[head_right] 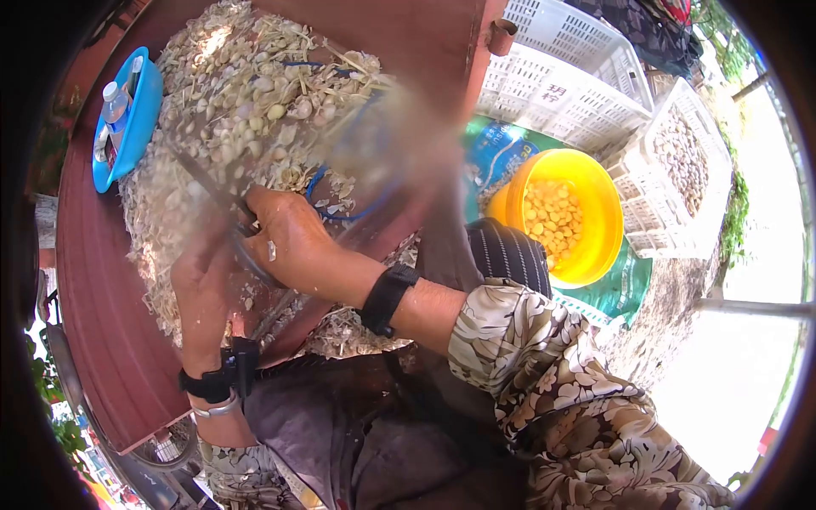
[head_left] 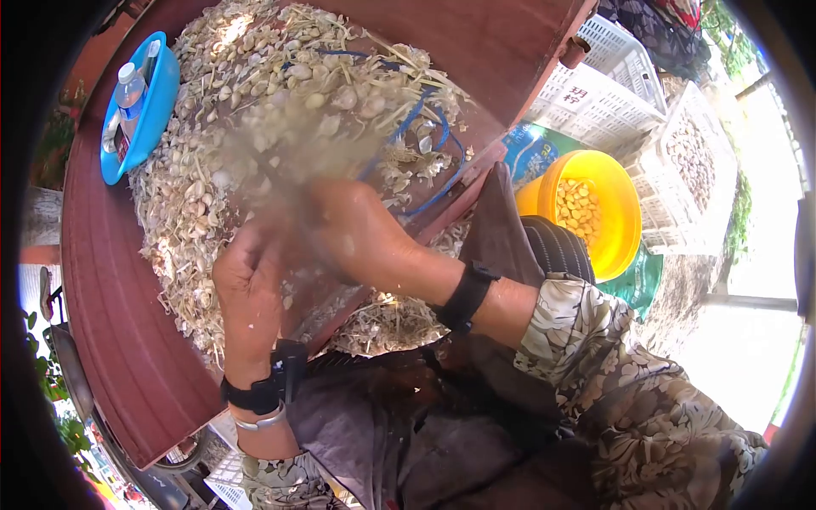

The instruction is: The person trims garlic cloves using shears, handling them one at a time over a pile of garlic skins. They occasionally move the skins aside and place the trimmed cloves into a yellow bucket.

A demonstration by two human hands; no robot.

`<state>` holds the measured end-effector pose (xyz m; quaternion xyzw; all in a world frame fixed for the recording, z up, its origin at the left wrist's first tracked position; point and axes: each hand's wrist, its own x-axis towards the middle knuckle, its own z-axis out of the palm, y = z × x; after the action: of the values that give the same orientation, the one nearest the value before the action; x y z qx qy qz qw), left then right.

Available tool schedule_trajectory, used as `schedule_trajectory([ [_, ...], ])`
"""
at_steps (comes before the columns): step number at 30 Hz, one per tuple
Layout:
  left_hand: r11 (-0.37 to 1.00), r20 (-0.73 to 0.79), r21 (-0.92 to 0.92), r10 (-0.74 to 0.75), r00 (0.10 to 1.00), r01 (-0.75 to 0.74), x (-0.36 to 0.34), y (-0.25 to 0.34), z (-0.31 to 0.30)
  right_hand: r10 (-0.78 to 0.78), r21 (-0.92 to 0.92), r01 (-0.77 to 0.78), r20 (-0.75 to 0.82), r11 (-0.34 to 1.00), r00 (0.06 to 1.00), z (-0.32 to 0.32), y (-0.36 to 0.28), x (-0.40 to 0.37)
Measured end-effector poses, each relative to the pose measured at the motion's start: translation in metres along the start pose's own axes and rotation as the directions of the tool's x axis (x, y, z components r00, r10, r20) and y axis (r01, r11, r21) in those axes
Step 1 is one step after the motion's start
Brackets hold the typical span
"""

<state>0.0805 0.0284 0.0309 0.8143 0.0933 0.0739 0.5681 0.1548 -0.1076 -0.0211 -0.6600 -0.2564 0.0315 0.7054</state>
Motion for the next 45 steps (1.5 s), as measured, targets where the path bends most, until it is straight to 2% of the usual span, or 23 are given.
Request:
schedule_trajectory([
  [1, 0.997, -0.019, -0.058, -0.06, 0.998, 0.059, -0.001, -0.007, 0.001, -0.013, -0.025, 0.014, 0.031, 1.0, 0.999, -0.002, -0.003, 0.0],
  [3, 0.969, -0.05, -0.199, -0.158, 0.986, 0.145, -0.002, -0.009, 0.002, 0.048, 0.083, -0.053, 0.053, 0.995, 0.997, -0.006, -0.003, -0.003],
  [4, 0.92, -0.056, -0.371, -0.162, 0.985, 0.13, -0.004, -0.013, 0.001, 0.077, 0.136, -0.086, 0.069, 0.987, 0.995, -0.009, -0.004, -0.004],
  [6, 0.741, -0.069, -0.666, -0.174, 0.982, 0.085, -0.012, -0.023, -0.006, 0.07, -0.109, -0.056, 0.128, 0.993, 0.989, -0.023, -0.019, -0.008],
  [9, 0.569, -0.081, -0.818, -0.258, 0.963, 0.084, -0.022, -0.019, -0.012, -0.005, -0.391, 0.094, 0.223, 0.916, 0.975, -0.035, -0.025, -0.02],
  [10, 0.559, -0.089, -0.826, -0.248, 0.965, 0.067, -0.024, -0.015, -0.011, -0.036, -0.464, 0.156, 0.257, 0.872, 0.966, -0.035, -0.022, -0.027],
  [11, 0.548, -0.096, -0.835, -0.24, 0.966, 0.053, -0.027, -0.01, -0.009, 0.001, -0.538, 0.173, 0.307, 0.825, 0.952, -0.035, -0.02, -0.032],
  [14, 0.525, -0.114, -0.851, -0.221, 0.969, 0.019, -0.035, -0.007, -0.003, -0.05, -0.555, 0.235, 0.328, 0.798, 0.943, -0.037, -0.021, -0.039],
  [17, 0.5, -0.108, -0.866, -0.223, 0.969, 0.019, -0.04, -0.01, -0.002, -0.022, -0.551, 0.222, 0.346, 0.804, 0.938, -0.039, -0.022, -0.041],
  [21, 0.415, -0.079, -0.909, -0.283, 0.956, 0.047, -0.042, -0.013, 0.001, 0.114, -0.532, 0.147, 0.427, 0.834, 0.897, -0.042, -0.024, -0.043],
  [29, 0.447, -0.161, -0.895, -0.314, 0.936, -0.004, -0.044, -0.018, 0.006, 0.183, -0.536, 0.115, 0.471, 0.836, 0.863, -0.039, -0.022, -0.048],
  [32, 0.455, -0.172, -0.891, -0.314, 0.934, -0.011, -0.046, -0.02, 0.005, 0.048, -0.457, 0.205, 0.483, 0.866, 0.874, -0.039, -0.011, -0.051],
  [35, 0.468, -0.121, -0.884, -0.258, 0.959, 0.014, -0.048, -0.029, -0.001, -0.097, -0.459, 0.389, 0.54, 0.799, 0.836, -0.032, -0.001, -0.056],
  [36, 0.473, -0.099, -0.881, -0.233, 0.967, 0.024, -0.049, -0.031, -0.003, 0.003, -0.272, 0.176, 0.549, 0.946, 0.836, -0.033, -0.007, -0.054],
  [37, 0.469, -0.092, -0.882, -0.242, 0.966, 0.034, -0.051, -0.029, -0.001, 0.098, -0.071, -0.069, 0.577, 0.995, 0.811, -0.035, -0.019, -0.05],
  [39, 0.459, -0.081, -0.887, -0.258, 0.963, 0.049, -0.054, -0.02, 0.004, 0.27, 0.147, -0.444, 0.614, 0.884, 0.742, -0.035, -0.032, -0.047],
  [41, 0.416, -0.072, -0.908, -0.262, 0.962, 0.045, -0.067, -0.008, -0.004, 0.445, 0.202, -0.666, 0.602, 0.718, 0.662, -0.029, -0.039, -0.052],
  [42, 0.395, -0.065, -0.918, -0.262, 0.963, 0.046, -0.075, -0.002, -0.01, 0.439, 0.224, -0.648, 0.574, 0.728, 0.692, -0.029, -0.038, -0.051],
  [44, 0.433, -0.111, -0.901, -0.133, 0.985, -0.043, -0.111, -0.002, -0.036, 0.421, 0.273, -0.605, 0.509, 0.748, 0.751, -0.03, -0.033, -0.047],
  [45, 0.563, -0.285, -0.822, -0.276, 0.918, -0.086, -0.139, 0.001, -0.051, 0.407, 0.255, -0.575, 0.492, 0.777, 0.769, -0.033, -0.033, -0.045],
])
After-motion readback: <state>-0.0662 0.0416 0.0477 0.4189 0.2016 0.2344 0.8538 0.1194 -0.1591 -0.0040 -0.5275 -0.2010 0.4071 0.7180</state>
